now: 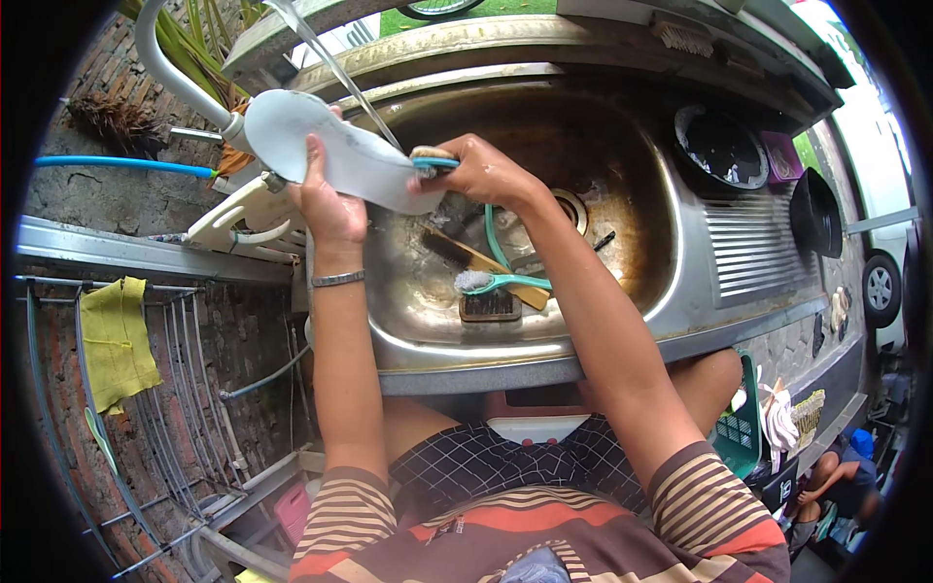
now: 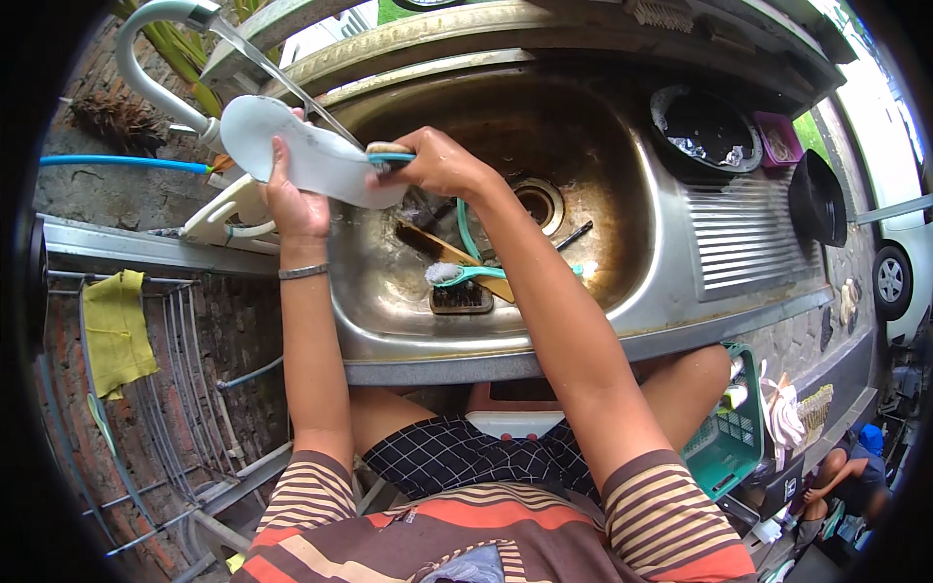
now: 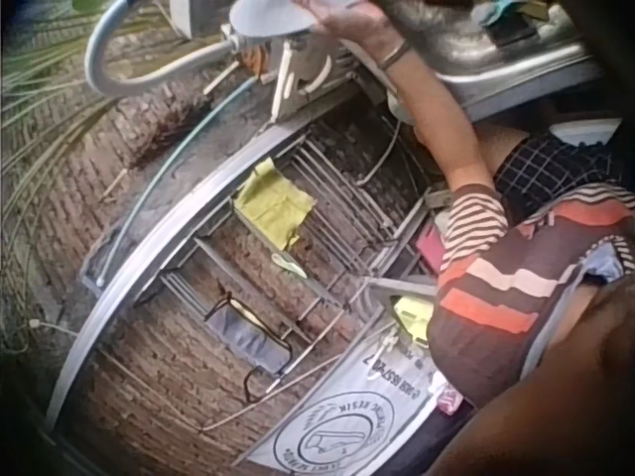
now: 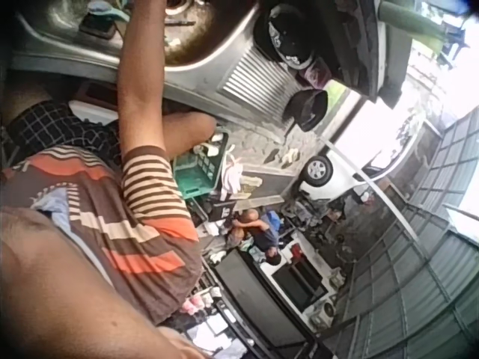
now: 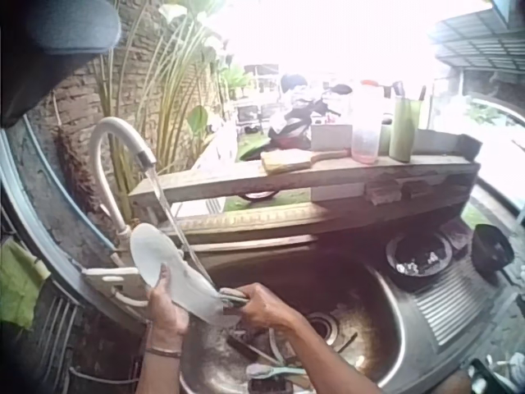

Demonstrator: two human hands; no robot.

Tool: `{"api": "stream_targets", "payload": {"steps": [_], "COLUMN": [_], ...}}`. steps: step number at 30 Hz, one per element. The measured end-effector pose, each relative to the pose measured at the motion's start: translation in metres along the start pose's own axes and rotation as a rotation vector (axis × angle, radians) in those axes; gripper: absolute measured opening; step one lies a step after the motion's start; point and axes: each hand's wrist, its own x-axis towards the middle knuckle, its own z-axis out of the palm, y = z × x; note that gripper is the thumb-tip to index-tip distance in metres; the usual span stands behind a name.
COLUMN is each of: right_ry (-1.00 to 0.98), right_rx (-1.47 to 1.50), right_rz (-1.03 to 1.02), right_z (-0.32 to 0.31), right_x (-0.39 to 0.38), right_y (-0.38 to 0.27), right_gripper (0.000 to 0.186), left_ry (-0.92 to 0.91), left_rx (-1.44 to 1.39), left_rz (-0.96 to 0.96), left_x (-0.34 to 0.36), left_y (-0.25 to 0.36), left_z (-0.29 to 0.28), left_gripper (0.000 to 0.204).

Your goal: Scrubbing and rinsing shoe insoles in a sink with a brush and water.

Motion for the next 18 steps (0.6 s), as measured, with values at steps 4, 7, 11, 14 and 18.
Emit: {"api": "stream_targets", "payload": {"steps": [4,7,11,14,18], "right_ry": [0.069,0.026,0.002,0.097,0.026], "right_rx": [0.342,0.255,0.017,0.344,0.072], "right_rz": [0.099,-0.007,0.047,0.072,0.014], "right_z": [0.002,-0.003,-0.001,0.003,-0.009], "right_x": [0.005,0.006,0.001,0.0,-0.004], "right_y": [-0.018,-0.005,-0.009,-0.018,-0.007], "right_gripper": [0.031,0.034,0.04,0.043,0.037], "left_ry": [-0.167,-0.095,-0.052,-0.145,-0.01], "left_rx": [0.083,0.11,0.039,0.098,0.009], "left_rz": [-0.1,-0.096,-0.028,-0.03,-0.1], "left_x": [-0.012,-0.013,-0.006,-0.021,-0.013], "left_y": [-0.016,-0.004,0.001,-0.024,-0.002], "left_z": [0.017,0.022,0.0,0.02,0.017], "left_gripper": [0.044,0.044,0.043,0.039,0.041]}}
